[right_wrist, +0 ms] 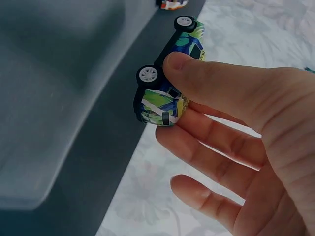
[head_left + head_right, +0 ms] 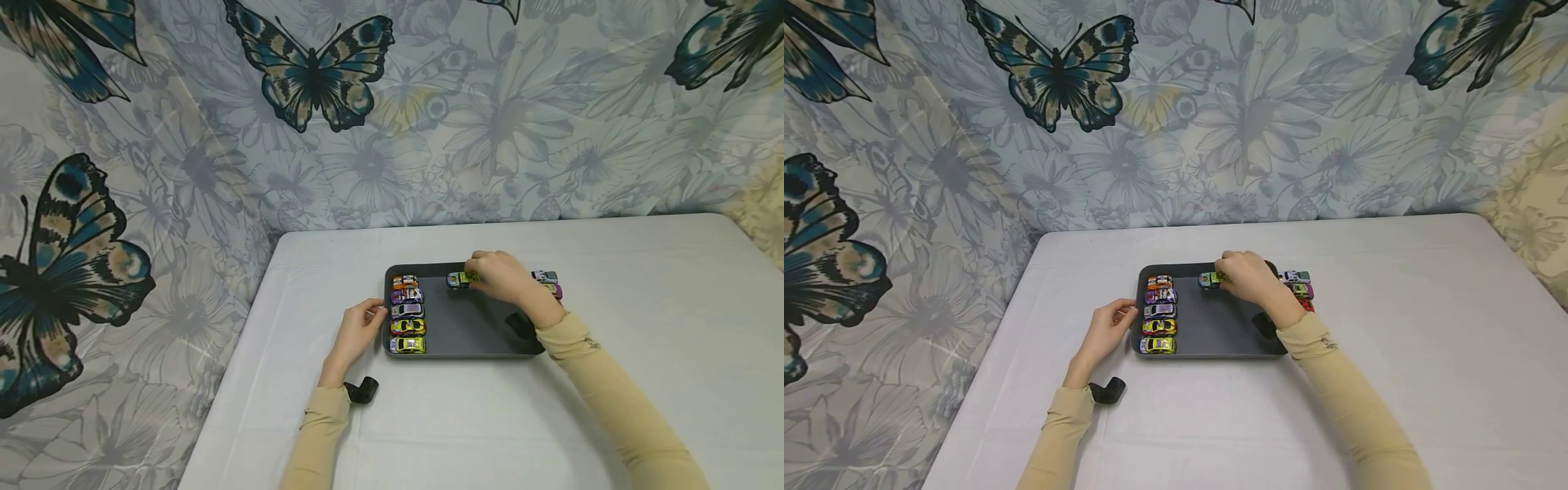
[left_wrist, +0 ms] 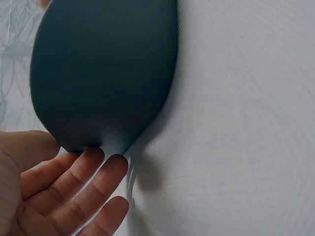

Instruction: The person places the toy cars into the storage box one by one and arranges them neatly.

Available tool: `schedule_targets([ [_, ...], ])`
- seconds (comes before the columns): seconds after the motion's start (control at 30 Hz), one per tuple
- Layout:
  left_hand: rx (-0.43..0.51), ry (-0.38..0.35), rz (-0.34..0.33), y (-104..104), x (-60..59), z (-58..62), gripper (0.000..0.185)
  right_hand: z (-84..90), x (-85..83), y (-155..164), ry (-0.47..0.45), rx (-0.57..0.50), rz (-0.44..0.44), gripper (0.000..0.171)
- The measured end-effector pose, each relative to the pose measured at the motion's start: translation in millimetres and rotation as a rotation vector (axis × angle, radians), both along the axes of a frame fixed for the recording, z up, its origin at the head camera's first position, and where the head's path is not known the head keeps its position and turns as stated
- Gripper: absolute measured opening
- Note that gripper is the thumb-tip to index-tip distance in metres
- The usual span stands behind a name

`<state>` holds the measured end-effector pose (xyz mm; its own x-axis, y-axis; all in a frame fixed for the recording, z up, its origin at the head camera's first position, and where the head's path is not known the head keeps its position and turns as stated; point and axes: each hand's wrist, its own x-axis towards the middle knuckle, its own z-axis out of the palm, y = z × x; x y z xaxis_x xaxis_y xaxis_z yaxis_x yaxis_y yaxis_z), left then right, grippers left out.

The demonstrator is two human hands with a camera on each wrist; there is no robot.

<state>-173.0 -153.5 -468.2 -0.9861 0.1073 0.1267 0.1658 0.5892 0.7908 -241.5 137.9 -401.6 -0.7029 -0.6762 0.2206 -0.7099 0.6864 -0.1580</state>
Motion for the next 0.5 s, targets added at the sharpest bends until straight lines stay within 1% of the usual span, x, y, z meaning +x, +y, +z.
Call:
schedule_targets([
  [0.17,0.001,-0.004,0.002,-0.1,0.1,0.2,0.024,-5.2,-4.3,-8.0,-0.001,0.014,0.001,0.020],
  [0.5,-0.006,-0.003,0.005,0.0,0.7,0.5,0.024,-16.0,-10.5,-24.7,0.031,0.059,-0.018,0.019],
])
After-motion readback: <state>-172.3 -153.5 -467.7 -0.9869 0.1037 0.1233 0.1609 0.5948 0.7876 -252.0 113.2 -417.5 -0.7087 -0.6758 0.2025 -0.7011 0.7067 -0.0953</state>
